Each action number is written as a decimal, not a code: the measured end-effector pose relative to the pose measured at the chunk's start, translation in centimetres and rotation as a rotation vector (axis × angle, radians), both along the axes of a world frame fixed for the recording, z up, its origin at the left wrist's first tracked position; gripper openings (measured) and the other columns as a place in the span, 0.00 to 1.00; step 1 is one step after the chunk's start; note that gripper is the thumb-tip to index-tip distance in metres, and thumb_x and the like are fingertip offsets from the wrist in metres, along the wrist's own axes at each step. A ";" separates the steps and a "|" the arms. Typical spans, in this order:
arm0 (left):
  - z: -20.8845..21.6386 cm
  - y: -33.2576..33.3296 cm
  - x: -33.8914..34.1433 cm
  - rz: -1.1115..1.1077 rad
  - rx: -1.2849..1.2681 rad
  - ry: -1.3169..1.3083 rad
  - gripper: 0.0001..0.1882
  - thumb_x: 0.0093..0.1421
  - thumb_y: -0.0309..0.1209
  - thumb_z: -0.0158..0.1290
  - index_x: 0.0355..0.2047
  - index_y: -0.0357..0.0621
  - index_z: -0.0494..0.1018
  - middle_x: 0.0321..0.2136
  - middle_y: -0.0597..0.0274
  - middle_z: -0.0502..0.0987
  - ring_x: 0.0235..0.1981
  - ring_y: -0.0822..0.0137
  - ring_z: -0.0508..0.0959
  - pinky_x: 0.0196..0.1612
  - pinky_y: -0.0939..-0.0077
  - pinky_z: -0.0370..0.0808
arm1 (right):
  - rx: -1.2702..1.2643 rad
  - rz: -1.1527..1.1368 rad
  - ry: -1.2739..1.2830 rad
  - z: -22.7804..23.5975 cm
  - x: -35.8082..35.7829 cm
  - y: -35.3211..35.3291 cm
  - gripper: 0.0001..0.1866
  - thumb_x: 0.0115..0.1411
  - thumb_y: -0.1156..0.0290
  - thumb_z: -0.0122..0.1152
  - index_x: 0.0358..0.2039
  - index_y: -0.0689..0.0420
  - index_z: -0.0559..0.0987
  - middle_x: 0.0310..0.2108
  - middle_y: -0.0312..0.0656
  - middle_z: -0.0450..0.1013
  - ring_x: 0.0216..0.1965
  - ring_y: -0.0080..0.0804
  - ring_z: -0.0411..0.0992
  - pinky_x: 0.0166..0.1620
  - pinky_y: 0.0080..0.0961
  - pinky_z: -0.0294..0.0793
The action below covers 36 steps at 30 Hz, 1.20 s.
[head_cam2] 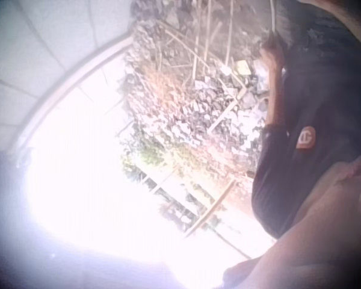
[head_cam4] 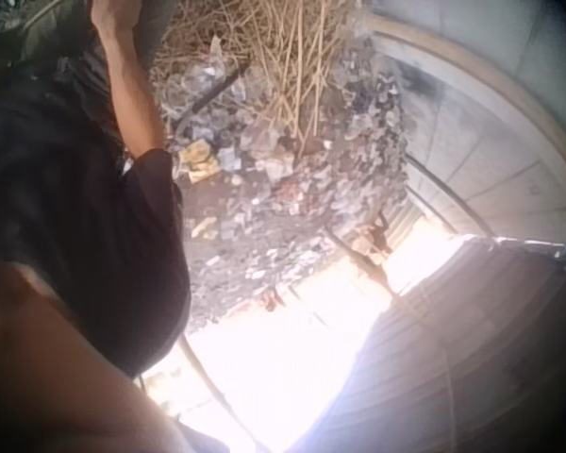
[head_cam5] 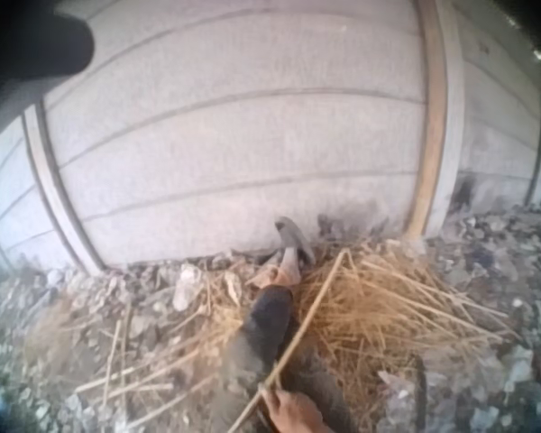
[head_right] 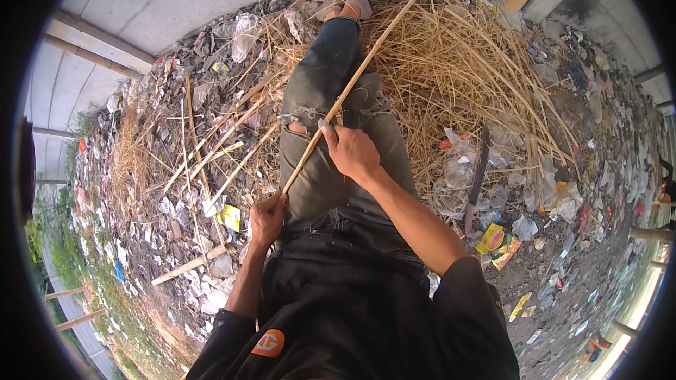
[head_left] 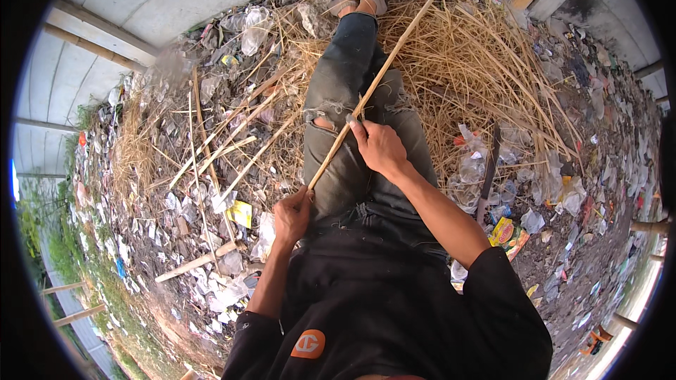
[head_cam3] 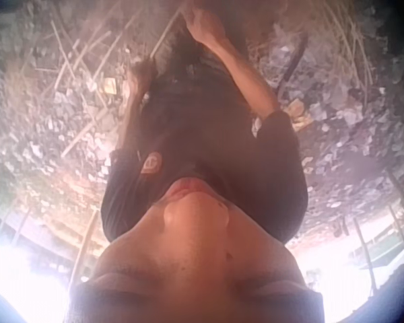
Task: The person sits on a pile of straw and debris, using a utility knife to split a long, thin wooden stick into smaller pieces. They hold the stick with one hand and use the knife to shave and split the wood, occasionally adjusting their grip and the stick's position.
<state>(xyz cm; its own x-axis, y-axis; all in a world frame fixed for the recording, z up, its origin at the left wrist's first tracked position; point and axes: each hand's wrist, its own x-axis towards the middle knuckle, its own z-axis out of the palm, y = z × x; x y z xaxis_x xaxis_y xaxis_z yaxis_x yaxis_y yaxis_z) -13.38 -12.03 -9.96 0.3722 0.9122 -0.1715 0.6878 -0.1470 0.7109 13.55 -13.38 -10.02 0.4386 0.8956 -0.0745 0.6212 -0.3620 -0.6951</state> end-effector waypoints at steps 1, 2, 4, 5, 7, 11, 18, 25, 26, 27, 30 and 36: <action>-0.2 0.1 0.4 -0.002 0.000 -0.025 0.17 0.66 0.38 0.58 0.48 0.37 0.81 0.17 0.58 0.77 0.21 0.77 0.71 0.26 0.73 0.69 | 0.013 0.069 -0.030 -0.4 -1.5 -0.8 0.31 0.72 0.45 0.43 0.26 0.58 0.79 0.21 0.55 0.77 0.27 0.59 0.78 0.32 0.53 0.78; -0.3 0.3 1.0 -0.005 0.002 -0.056 0.18 0.67 0.38 0.58 0.49 0.36 0.81 0.18 0.61 0.77 0.22 0.78 0.71 0.27 0.73 0.69 | -0.029 0.191 -0.008 -0.1 -3.8 -2.4 0.30 0.72 0.45 0.44 0.27 0.58 0.80 0.22 0.56 0.77 0.27 0.59 0.78 0.33 0.54 0.78; 1.1 0.2 1.0 0.026 -0.069 0.019 0.19 0.67 0.38 0.58 0.49 0.35 0.81 0.18 0.63 0.77 0.22 0.78 0.71 0.27 0.74 0.69 | -0.070 0.225 0.116 -0.3 -4.4 -3.0 0.30 0.71 0.45 0.46 0.27 0.58 0.79 0.23 0.55 0.77 0.28 0.56 0.78 0.33 0.50 0.76; 1.6 0.1 0.9 0.040 -0.104 0.057 0.19 0.67 0.39 0.58 0.49 0.35 0.80 0.19 0.64 0.76 0.23 0.79 0.70 0.27 0.74 0.69 | -0.034 0.186 0.231 -0.7 -3.4 -2.9 0.30 0.71 0.45 0.47 0.26 0.59 0.79 0.21 0.52 0.76 0.25 0.52 0.77 0.31 0.47 0.75; 0.9 0.2 -0.6 -0.002 -0.154 -0.037 0.18 0.69 0.38 0.56 0.46 0.33 0.81 0.19 0.70 0.73 0.23 0.80 0.67 0.26 0.77 0.65 | 0.017 0.140 0.672 -2.2 0.2 -2.4 0.30 0.71 0.46 0.49 0.22 0.59 0.74 0.16 0.38 0.69 0.20 0.32 0.71 0.27 0.34 0.70; 1.5 0.6 -1.4 -0.011 -0.278 -0.264 0.18 0.71 0.38 0.53 0.43 0.31 0.81 0.20 0.74 0.70 0.22 0.82 0.64 0.24 0.81 0.60 | 0.302 -0.318 1.056 1.1 7.5 -3.3 0.23 0.70 0.47 0.55 0.26 0.52 0.70 0.14 0.26 0.59 0.12 0.13 0.56 0.15 0.17 0.53; 5.1 2.3 0.4 -0.051 -0.617 -0.431 0.21 0.74 0.43 0.46 0.41 0.34 0.77 0.17 0.77 0.61 0.17 0.83 0.57 0.21 0.83 0.51 | 0.030 -0.447 0.056 -0.7 18.0 -8.8 0.20 0.64 0.64 0.56 0.51 0.65 0.75 0.36 0.53 0.78 0.36 0.49 0.77 0.41 0.44 0.71; 6.9 3.1 2.9 -0.164 -0.585 -0.485 0.20 0.75 0.41 0.44 0.40 0.35 0.76 0.15 0.76 0.61 0.15 0.83 0.55 0.20 0.81 0.50 | -0.253 -0.380 0.085 -1.6 18.6 -11.3 0.20 0.59 0.75 0.54 0.52 0.67 0.75 0.37 0.62 0.77 0.36 0.55 0.77 0.41 0.49 0.72; 7.3 3.2 3.4 -0.188 -0.552 -0.483 0.20 0.75 0.40 0.44 0.40 0.34 0.76 0.15 0.76 0.61 0.15 0.83 0.56 0.20 0.81 0.50 | -0.247 -0.383 0.086 -1.6 18.5 -11.3 0.19 0.59 0.75 0.54 0.51 0.67 0.75 0.37 0.62 0.77 0.36 0.56 0.77 0.41 0.49 0.72; 7.9 3.4 3.9 -0.204 -0.550 -0.480 0.20 0.75 0.40 0.44 0.40 0.34 0.76 0.15 0.76 0.61 0.15 0.83 0.56 0.20 0.82 0.50 | -0.245 -0.383 0.093 -1.5 18.5 -11.2 0.19 0.59 0.75 0.54 0.50 0.67 0.75 0.37 0.62 0.77 0.36 0.56 0.77 0.41 0.49 0.72; 9.3 3.6 5.3 -0.241 -0.530 -0.462 0.20 0.75 0.39 0.44 0.40 0.34 0.76 0.15 0.76 0.61 0.15 0.83 0.56 0.20 0.82 0.51 | -0.196 -0.368 0.074 -0.6 18.3 -10.9 0.15 0.56 0.75 0.55 0.44 0.67 0.77 0.36 0.64 0.76 0.36 0.59 0.77 0.41 0.51 0.73; 9.2 3.4 6.3 -0.259 -0.564 -0.511 0.19 0.75 0.38 0.46 0.41 0.33 0.77 0.15 0.77 0.61 0.16 0.84 0.55 0.20 0.83 0.50 | -0.115 -0.264 -0.032 0.8 16.7 -9.9 0.29 0.65 0.57 0.58 0.60 0.63 0.69 0.51 0.61 0.74 0.45 0.55 0.78 0.50 0.44 0.75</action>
